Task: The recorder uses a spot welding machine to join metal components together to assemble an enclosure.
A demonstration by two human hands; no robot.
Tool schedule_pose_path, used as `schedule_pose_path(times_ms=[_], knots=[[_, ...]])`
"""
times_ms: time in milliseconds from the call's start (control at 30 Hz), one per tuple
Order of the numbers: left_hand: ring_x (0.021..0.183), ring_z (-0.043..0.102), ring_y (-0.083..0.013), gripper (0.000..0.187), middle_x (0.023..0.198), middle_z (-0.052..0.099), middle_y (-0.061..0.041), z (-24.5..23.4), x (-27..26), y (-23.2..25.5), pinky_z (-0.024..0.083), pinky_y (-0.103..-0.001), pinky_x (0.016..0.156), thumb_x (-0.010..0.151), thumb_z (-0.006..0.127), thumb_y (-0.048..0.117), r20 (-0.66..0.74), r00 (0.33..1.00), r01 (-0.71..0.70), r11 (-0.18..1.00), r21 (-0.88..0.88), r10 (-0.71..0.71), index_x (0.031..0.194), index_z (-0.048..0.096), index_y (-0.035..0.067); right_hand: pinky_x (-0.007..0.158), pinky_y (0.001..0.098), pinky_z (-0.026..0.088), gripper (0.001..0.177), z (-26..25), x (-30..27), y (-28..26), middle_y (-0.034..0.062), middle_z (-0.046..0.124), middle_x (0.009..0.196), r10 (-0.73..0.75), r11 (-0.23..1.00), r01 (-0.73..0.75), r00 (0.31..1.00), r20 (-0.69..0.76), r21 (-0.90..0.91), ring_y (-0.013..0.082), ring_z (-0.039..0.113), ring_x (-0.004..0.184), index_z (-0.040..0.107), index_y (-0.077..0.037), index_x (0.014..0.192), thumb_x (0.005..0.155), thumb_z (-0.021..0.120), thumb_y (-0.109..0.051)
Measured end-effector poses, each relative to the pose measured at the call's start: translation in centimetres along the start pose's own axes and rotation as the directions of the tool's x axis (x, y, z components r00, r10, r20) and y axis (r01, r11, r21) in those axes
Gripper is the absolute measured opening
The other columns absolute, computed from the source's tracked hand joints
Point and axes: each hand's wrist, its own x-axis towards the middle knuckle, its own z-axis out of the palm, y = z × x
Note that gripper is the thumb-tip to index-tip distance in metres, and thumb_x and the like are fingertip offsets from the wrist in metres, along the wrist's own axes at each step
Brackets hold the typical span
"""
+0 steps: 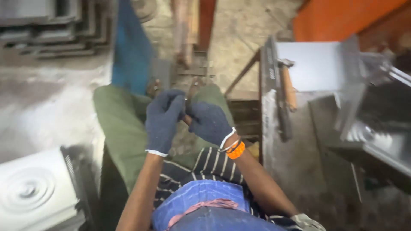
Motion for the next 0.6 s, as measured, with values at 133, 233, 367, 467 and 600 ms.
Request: schedule_pose_path(times_ms=[133,233,367,467,600], knots=[[0.071,0.063,-0.0110,0.019,0.086,0.071,-0.005,-8.7,-1.6,-2.6,0.051,-0.027,0.064,0.097,0.067,0.015,-0.249,0.968,0.065,0.984,0.164,-0.023,0.109,0.072,0.002,0.065,0.0492,0.048,0.022,2.5,0.9,-1.7,0.0157,0.067,0.080,-0.168,0.976,0.157,0.984,0.056,0.153,0.0397,0.063,0.076,0.069,-0.008,0.084,0.092,0.074,-0.028],[0.078,0.068,-0.0208,0.018,0.093,0.073,-0.012,-15.2,-4.0,-4.7,0.053,-0.035,0.071,0.098,0.067,0.015,-0.420,0.900,0.115,0.868,0.483,0.115,0.110,0.073,0.003,0.063,0.0468,0.048,0.024,3.2,2.4,-4.2,0.0148,0.068,0.080,-0.194,0.955,0.146,0.966,0.172,0.260,0.0378,0.064,0.073,0.071,-0.008,0.085,0.091,0.074,-0.031],[0.094,0.071,-0.0326,0.017,0.106,0.074,-0.015,-22.8,-7.5,-9.9,0.054,-0.044,0.082,0.101,0.065,0.016,-0.485,0.790,0.209,0.579,0.788,0.375,0.113,0.073,0.006,0.065,0.0480,0.047,0.027,6.0,3.8,-6.6,0.0160,0.066,0.079,-0.345,0.916,0.274,0.911,0.225,0.294,0.0395,0.063,0.076,0.069,-0.007,0.083,0.092,0.074,-0.031],[0.099,0.068,-0.0401,0.027,0.107,0.071,-0.019,-24.7,-9.0,-10.7,0.054,-0.050,0.083,0.097,0.069,0.030,-0.591,0.710,0.487,0.339,0.805,0.383,0.111,0.072,0.008,0.069,0.0480,0.049,0.025,7.2,4.1,-8.3,0.0151,0.067,0.081,-0.445,0.868,0.349,0.862,0.242,0.354,0.0378,0.065,0.078,0.070,-0.008,0.084,0.093,0.072,-0.031],[0.095,0.067,-0.0443,0.044,0.104,0.069,-0.022,-27.0,-10.8,-13.5,0.052,-0.055,0.081,0.092,0.068,0.049,-0.717,0.691,0.666,0.301,0.682,0.095,0.107,0.070,0.007,0.071,0.0488,0.050,0.027,8.0,3.4,-9.1,0.0151,0.068,0.083,-0.426,0.882,0.287,0.825,0.371,0.375,0.0379,0.066,0.080,0.071,-0.008,0.086,0.094,0.070,-0.033]])
